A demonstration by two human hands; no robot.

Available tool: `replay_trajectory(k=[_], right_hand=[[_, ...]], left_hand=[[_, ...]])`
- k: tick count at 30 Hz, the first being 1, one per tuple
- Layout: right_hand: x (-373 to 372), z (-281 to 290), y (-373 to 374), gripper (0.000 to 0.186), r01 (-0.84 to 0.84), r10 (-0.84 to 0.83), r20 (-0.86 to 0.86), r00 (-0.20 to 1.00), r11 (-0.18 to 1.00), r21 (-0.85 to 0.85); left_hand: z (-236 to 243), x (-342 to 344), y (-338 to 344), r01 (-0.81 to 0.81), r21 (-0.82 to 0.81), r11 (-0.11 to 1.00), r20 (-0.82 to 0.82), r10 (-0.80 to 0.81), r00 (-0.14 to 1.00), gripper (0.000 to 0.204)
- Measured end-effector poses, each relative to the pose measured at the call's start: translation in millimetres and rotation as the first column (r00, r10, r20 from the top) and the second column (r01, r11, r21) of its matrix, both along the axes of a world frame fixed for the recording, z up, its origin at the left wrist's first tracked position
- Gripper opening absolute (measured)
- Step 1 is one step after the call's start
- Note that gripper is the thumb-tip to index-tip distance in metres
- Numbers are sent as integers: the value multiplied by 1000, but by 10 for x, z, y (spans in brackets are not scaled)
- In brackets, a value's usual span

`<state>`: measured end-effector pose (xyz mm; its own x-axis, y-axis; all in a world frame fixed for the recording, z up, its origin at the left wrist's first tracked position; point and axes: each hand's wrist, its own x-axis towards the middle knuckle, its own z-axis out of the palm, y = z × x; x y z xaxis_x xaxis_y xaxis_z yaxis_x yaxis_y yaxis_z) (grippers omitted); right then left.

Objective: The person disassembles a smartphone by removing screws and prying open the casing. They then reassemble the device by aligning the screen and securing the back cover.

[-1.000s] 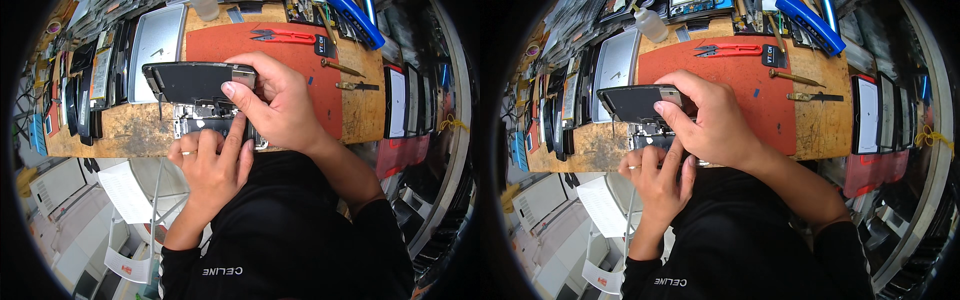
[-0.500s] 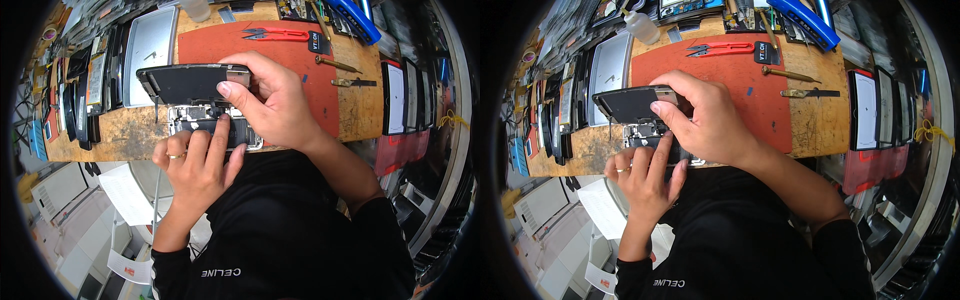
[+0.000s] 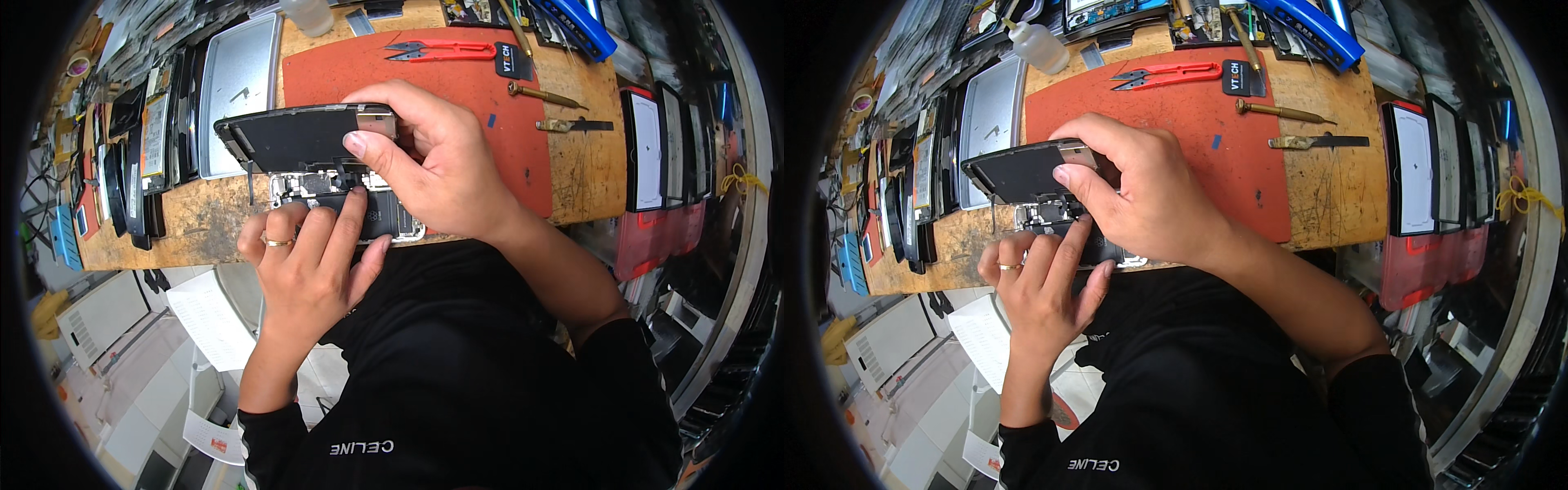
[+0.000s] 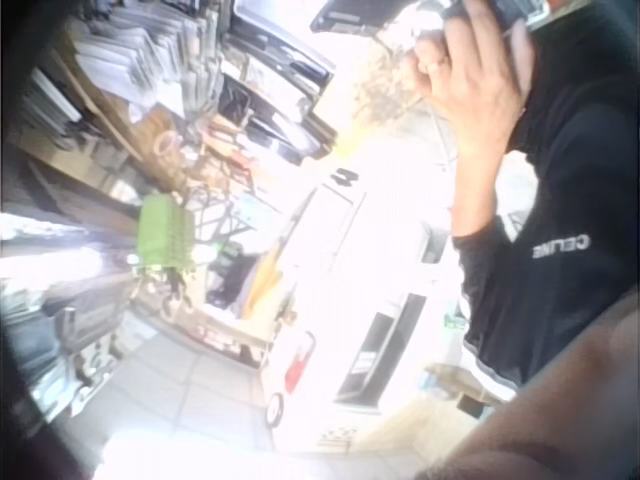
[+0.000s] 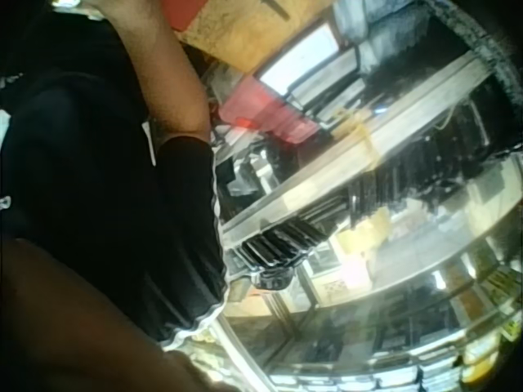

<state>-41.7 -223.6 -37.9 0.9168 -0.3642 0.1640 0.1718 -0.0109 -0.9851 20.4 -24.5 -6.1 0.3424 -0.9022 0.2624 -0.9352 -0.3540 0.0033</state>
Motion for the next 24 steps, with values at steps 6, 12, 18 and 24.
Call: replay_trajectory(k=[6, 12, 18, 24], right_hand=[[-11, 0, 1, 22, 12, -12, -9, 1000, 1000, 3], [10, 1, 5, 21, 22, -22, 5, 1000, 1000, -12], [0, 10, 3, 22, 23, -22, 19, 1000, 1000, -17], [-5, -19, 4, 21, -2, 2, 22, 1000, 1000, 1]], left_hand=[[51, 64, -51, 35, 13, 999, -28, -35, 999, 45], [82, 60, -69, 61, 51, 997, -32, -59, 998, 42], [15, 58, 0, 71, 16, 997, 2, -71, 997, 48], [-38, -48, 10, -20, 75, 997, 0, 20, 1000, 55]])
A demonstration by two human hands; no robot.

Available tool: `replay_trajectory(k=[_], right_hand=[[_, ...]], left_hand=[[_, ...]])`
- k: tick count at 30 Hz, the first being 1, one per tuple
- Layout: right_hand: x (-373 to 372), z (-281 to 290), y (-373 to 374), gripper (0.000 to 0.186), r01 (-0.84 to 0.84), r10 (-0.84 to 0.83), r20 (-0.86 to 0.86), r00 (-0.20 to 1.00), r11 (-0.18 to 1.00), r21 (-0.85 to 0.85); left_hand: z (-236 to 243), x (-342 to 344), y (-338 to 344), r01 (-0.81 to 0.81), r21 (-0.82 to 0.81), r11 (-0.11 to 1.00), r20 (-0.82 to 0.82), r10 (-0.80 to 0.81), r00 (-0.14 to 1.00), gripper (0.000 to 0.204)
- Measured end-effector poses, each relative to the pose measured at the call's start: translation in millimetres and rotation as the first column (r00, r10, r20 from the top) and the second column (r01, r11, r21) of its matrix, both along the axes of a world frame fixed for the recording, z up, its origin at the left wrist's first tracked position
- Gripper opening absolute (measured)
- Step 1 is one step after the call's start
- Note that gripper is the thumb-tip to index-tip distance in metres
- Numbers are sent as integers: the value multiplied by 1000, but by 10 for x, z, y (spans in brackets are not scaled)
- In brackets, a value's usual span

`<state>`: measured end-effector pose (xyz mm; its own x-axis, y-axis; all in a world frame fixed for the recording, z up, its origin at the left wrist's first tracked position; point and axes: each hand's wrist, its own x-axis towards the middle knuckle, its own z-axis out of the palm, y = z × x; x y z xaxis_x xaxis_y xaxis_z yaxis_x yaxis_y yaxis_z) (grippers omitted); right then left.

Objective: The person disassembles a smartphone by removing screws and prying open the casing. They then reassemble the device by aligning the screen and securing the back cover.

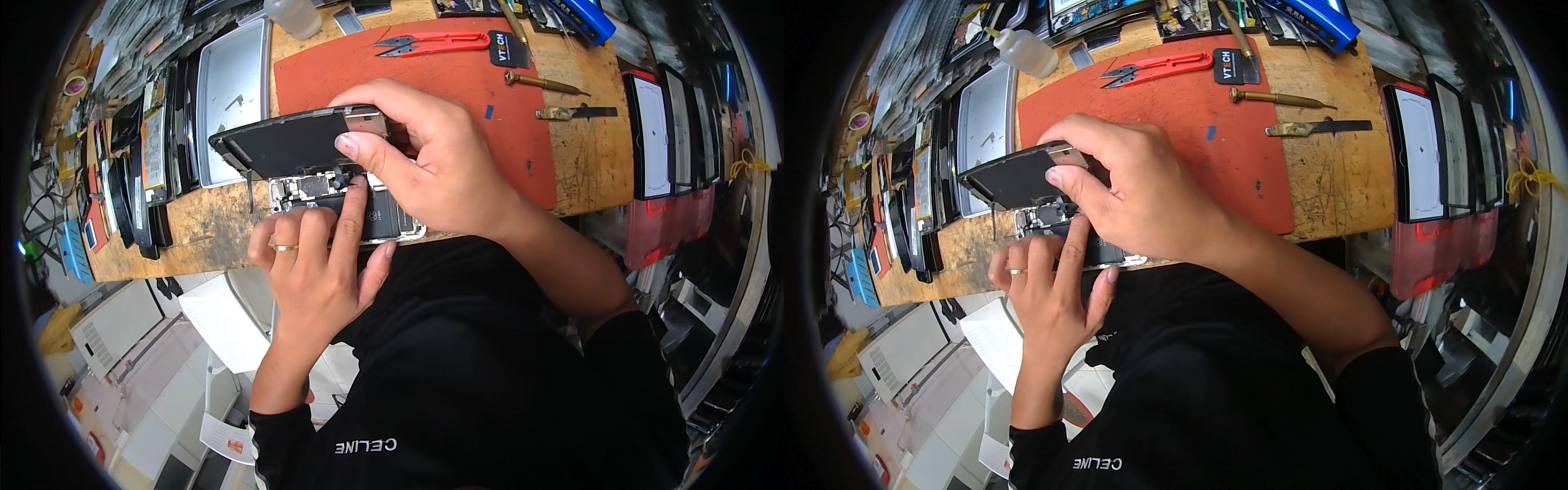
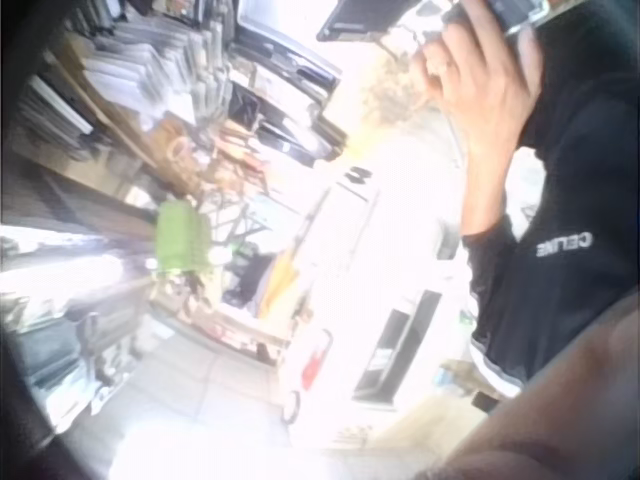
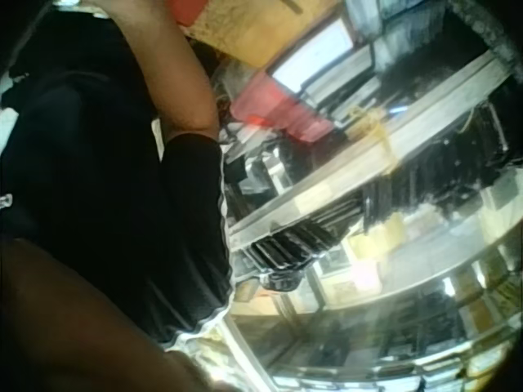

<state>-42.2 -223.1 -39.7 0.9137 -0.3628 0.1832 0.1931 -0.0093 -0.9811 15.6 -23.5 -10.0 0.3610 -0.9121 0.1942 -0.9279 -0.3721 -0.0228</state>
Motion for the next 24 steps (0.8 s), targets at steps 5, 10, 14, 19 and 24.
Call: replay_trajectory(k=[5, 10, 14, 19, 24], right_hand=[[-11, 14, -10, 21, -9, 9, -5, 1000, 1000, 28], [-9, 22, -14, 22, -2, 3, -19, 1000, 999, 54], [-22, 4, -29, 22, 30, -30, 5, 1000, 999, -36], [-64, 7, -48, 22, 25, -26, -21, 999, 998, -55], [-30, 0, -34, 21, 73, -72, 9, 997, 996, -59]], left_hand=[[3, 18, -54, 23, 9, 1000, 61, -23, 998, 56], [19, -5, -48, 18, 31, 999, 39, -19, 999, 57], [-14, -32, 18, -12, 3, 1000, 15, 12, 1000, 56], [-68, -81, 109, 6, -90, 996, -25, -8, 1000, 55], [-30, -144, 85, -31, -44, 999, -21, 30, 999, 54]])
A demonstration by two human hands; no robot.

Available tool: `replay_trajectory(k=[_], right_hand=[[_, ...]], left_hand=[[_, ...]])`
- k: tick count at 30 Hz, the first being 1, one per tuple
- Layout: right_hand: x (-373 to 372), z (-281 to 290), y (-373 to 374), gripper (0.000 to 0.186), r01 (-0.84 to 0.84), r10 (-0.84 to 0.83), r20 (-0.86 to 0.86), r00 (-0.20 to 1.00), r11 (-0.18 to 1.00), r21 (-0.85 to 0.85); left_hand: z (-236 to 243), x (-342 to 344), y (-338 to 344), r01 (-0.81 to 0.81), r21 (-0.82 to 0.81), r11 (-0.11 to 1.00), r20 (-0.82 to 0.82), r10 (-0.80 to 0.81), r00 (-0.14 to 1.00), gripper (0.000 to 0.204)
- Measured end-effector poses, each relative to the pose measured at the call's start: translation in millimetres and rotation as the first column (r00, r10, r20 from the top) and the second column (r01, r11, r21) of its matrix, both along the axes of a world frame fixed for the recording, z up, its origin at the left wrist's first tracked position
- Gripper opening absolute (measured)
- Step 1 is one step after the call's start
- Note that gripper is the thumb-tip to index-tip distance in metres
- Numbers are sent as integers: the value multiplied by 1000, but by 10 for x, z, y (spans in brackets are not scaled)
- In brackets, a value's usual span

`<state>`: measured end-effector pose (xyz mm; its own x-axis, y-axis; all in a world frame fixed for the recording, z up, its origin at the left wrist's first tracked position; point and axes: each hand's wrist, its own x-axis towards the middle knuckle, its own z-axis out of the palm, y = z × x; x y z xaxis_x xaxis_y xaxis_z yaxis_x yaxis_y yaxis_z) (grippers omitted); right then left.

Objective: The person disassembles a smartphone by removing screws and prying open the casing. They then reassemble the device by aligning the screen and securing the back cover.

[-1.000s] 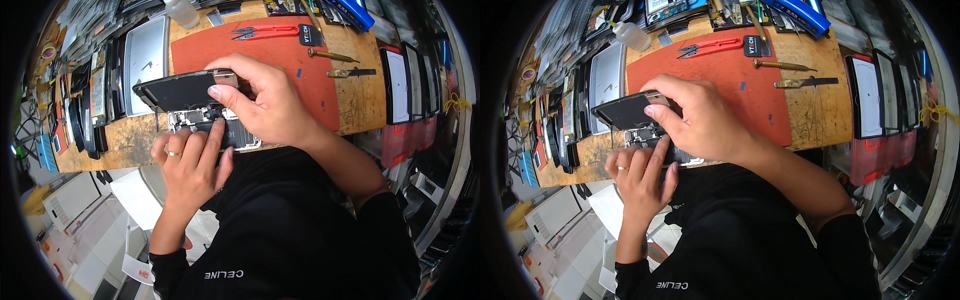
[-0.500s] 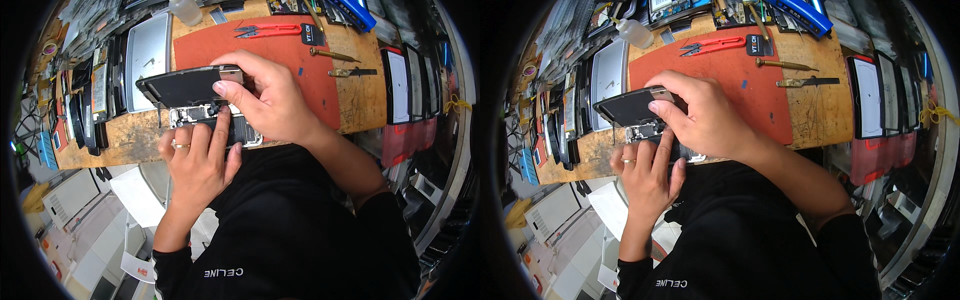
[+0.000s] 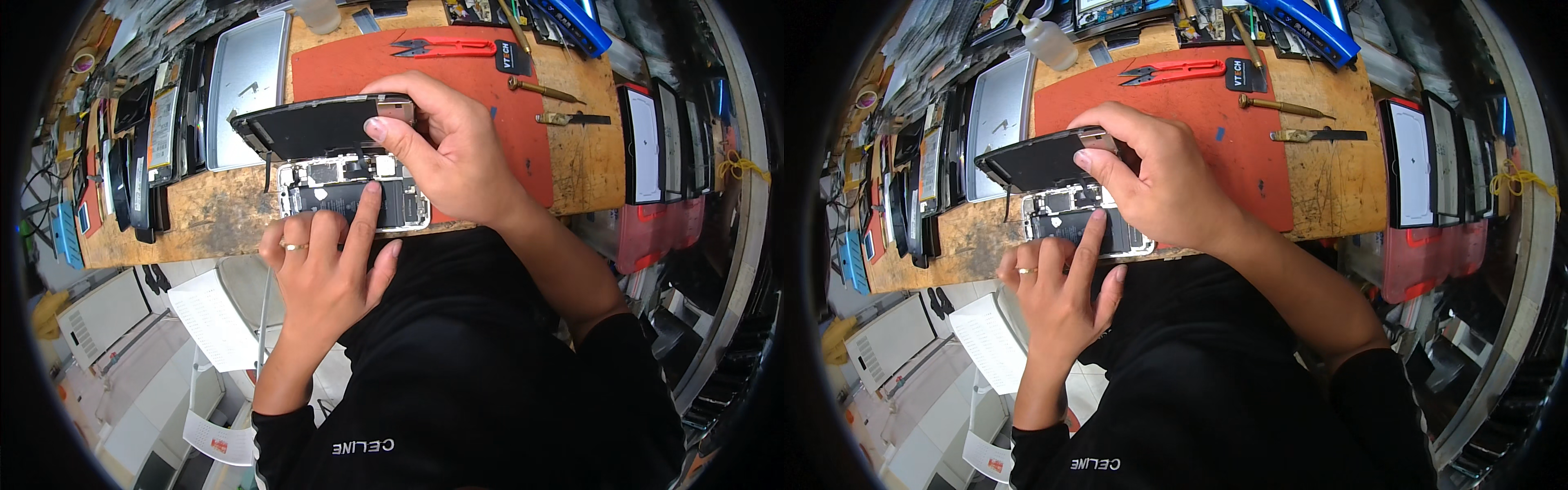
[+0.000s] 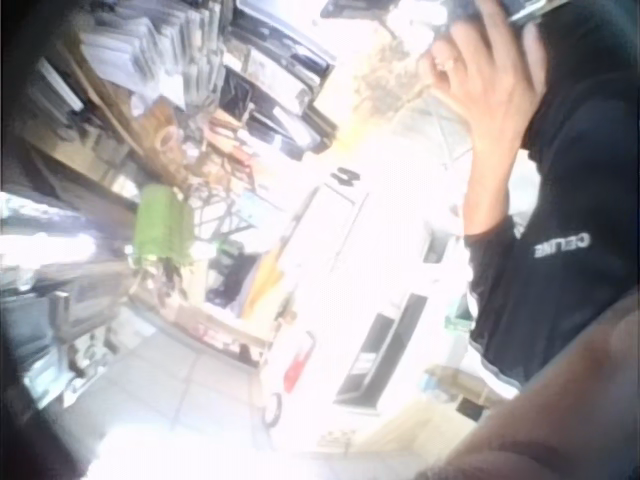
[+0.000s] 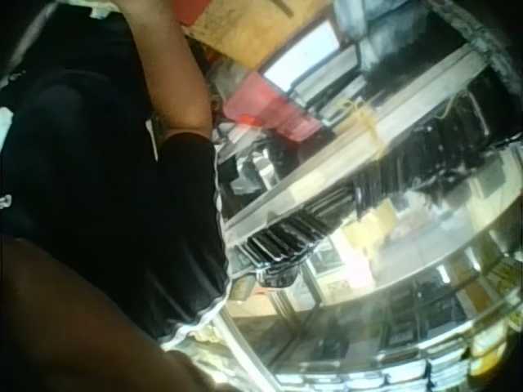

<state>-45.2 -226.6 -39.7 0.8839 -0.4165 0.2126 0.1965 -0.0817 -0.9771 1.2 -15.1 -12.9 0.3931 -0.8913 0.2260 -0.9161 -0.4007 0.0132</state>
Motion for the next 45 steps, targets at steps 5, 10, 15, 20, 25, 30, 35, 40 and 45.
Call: replay_trajectory(k=[5, 10, 15, 20, 25, 30, 35, 40, 45], right_hand=[[46, -50, 33, 18, 67, -68, 69, 995, 998, 22], [19, -18, -4, 18, 61, -61, 34, 998, 998, -7], [46, -31, 7, 18, 51, -51, 33, 998, 999, 2], [105, -107, 35, 20, 77, -76, 73, 994, 997, -4], [89, -92, 19, 20, 65, -65, 33, 997, 998, -1], [52, -62, 38, 19, 60, -61, 14, 998, 996, 70], [-101, 48, -13, 18, 55, -66, -55, 996, 983, -175], [-157, 102, -59, 19, 4, 2, 19, 1000, 957, -290], [-229, 74, -79, 18, -20, 43, 57, 997, 935, -354]], left_hand=[[-18, 46, -76, -6, -21, 1000, -27, 5, 1000, 57], [-22, 43, -52, -23, -23, 999, -100, 20, 995, 59], [-66, 4, -12, -90, -52, 995, -24, 89, 996, 61], [-99, -22, 2, -96, -38, 995, 9, 96, 995, 63], [-79, -21, -9, -103, -59, 993, -3, 103, 995, 65], [-157, -32, 75, -67, -150, 986, -68, 57, 996, 62], [-43, 225, 387, -88, -462, 883, 1, 100, 995, 36], [41, 755, 427, -463, -490, 739, -640, 55, 766, 24], [26, 927, 252, -448, -371, 813, -901, -198, 385, 42]])
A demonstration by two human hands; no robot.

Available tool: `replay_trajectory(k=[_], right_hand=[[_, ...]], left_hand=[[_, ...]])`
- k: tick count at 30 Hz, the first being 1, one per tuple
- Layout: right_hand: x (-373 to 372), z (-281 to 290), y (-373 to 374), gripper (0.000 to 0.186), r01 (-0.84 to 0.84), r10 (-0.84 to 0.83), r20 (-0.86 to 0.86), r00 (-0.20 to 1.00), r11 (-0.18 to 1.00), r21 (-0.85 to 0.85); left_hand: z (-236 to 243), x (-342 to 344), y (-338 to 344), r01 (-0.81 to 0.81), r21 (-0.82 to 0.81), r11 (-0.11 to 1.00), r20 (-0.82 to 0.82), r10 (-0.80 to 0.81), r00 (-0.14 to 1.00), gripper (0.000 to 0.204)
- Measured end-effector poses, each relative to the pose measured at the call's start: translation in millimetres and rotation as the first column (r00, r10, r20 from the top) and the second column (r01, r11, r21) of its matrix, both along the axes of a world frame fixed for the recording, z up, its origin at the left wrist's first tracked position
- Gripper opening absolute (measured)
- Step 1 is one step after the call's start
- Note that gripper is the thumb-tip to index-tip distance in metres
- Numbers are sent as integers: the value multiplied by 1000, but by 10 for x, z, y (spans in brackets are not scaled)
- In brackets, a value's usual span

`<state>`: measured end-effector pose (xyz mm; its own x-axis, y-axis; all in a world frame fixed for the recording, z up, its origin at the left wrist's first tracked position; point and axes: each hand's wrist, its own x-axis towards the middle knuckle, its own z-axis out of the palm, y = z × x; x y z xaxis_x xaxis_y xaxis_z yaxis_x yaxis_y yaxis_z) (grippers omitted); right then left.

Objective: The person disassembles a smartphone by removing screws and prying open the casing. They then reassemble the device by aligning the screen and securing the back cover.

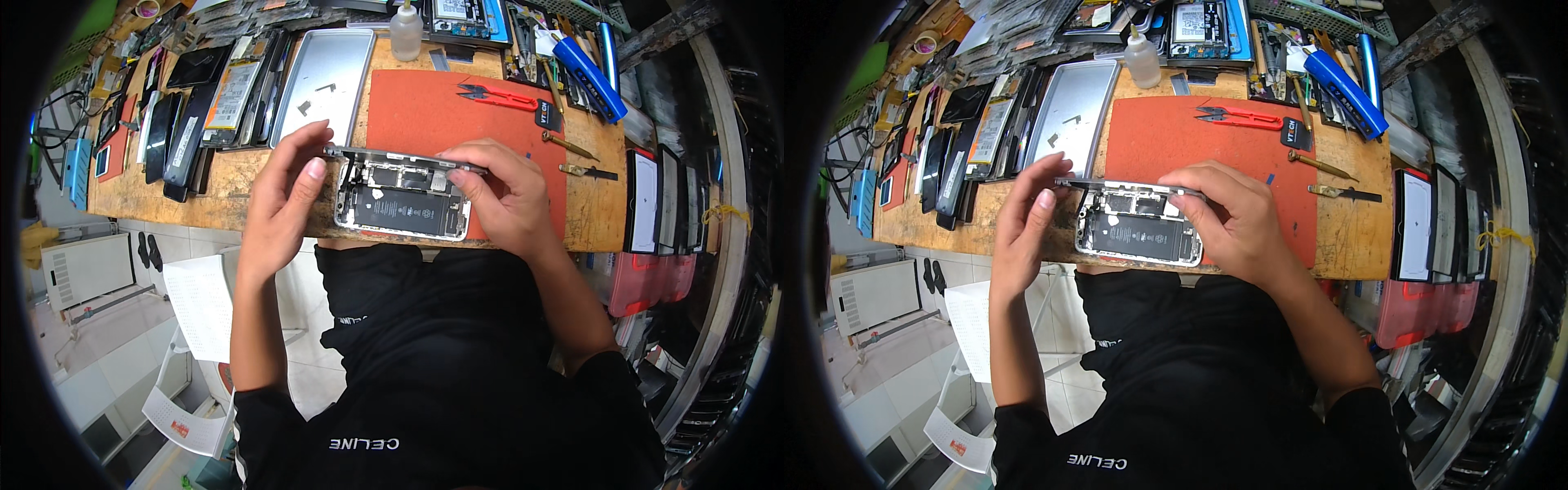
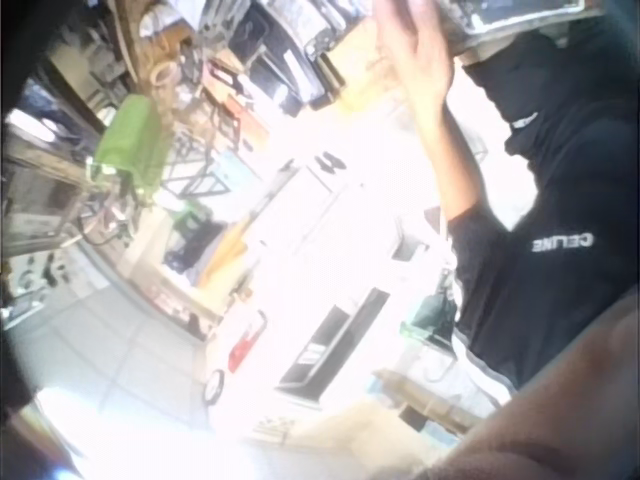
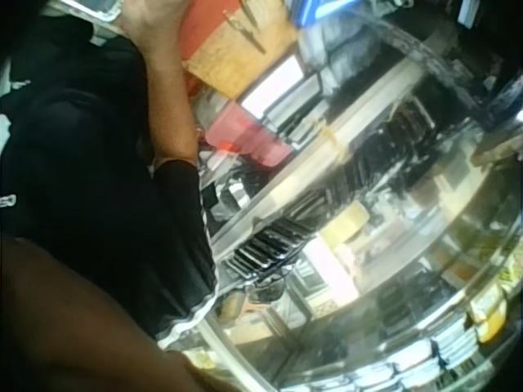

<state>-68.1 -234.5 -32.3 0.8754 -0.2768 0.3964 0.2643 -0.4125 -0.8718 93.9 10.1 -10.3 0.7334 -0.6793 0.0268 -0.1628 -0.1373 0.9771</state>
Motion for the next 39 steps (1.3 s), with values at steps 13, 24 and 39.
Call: replay_trajectory(k=[13, 24, 39], right_hand=[[-172, 63, 3, 46, -105, 90, -77, 993, 971, -213], [-296, 160, -29, 69, -202, 129, -193, 973, 883, -424], [-219, 221, 11, 75, -229, 124, -224, 967, 808, -543]], left_hand=[[92, 3, 54, 101, 209, 973, 468, -190, 863, 35], [-53, -89, 247, 144, 272, 951, 642, -291, 709, 41], [209, 265, 37, 396, 493, 775, 372, -599, 709, 110]])
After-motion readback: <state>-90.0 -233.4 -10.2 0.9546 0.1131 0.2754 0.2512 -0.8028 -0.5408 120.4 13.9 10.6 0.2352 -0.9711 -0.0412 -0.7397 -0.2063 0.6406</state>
